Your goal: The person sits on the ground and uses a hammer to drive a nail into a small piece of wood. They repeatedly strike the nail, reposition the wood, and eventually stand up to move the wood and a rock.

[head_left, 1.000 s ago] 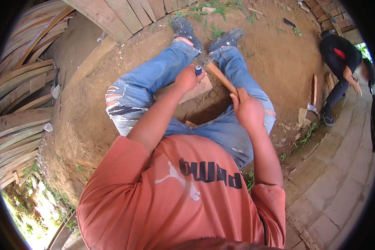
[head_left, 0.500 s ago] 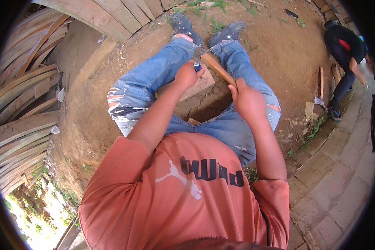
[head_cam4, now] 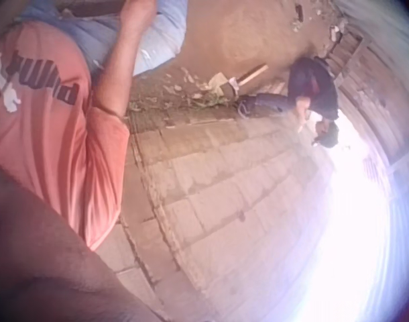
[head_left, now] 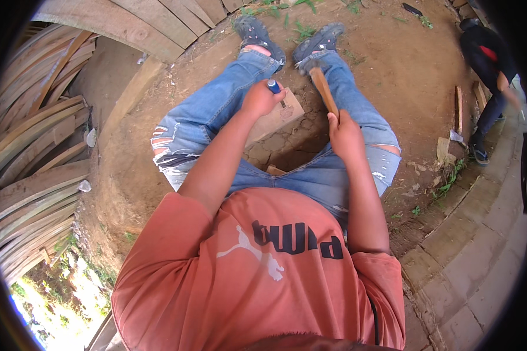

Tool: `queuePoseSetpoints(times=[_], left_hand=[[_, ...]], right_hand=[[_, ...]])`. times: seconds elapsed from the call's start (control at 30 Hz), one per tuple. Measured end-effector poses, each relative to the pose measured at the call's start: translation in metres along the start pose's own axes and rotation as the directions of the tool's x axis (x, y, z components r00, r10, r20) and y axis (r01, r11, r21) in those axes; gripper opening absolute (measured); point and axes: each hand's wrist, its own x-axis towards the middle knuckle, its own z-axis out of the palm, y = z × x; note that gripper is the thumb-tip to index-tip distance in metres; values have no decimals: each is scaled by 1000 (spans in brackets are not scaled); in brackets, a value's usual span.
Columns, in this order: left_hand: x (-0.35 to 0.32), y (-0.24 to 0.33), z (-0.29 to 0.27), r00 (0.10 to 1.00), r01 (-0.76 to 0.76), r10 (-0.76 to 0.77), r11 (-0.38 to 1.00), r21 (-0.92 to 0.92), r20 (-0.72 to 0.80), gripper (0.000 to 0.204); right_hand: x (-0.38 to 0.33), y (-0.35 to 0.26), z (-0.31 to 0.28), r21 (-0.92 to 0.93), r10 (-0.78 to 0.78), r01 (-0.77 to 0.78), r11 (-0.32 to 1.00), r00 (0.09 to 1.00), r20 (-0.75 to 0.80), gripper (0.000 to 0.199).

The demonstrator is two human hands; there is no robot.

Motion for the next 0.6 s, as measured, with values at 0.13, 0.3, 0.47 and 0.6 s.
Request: queuePoseSetpoints(times=[0.13,0.3,0.47,0.6], left_hand=[[29,-7,-10,997,20,-22,999,40,73,34],[70,-37,-11,981,93,-91,996,-3,171,40],[105,-60,-3,941,312,-275,929,-197,197,45],[121,-96,1,855,518,-493,830,-207,163,43]], right_hand=[[-1,24,19,-167,88,-51,985,972,219,39],[0,13,20,-291,185,-75,954,910,371,39],[4,21,20,-285,199,-90,954,903,381,38],[3,14,16,-275,202,-99,956,904,378,39]])
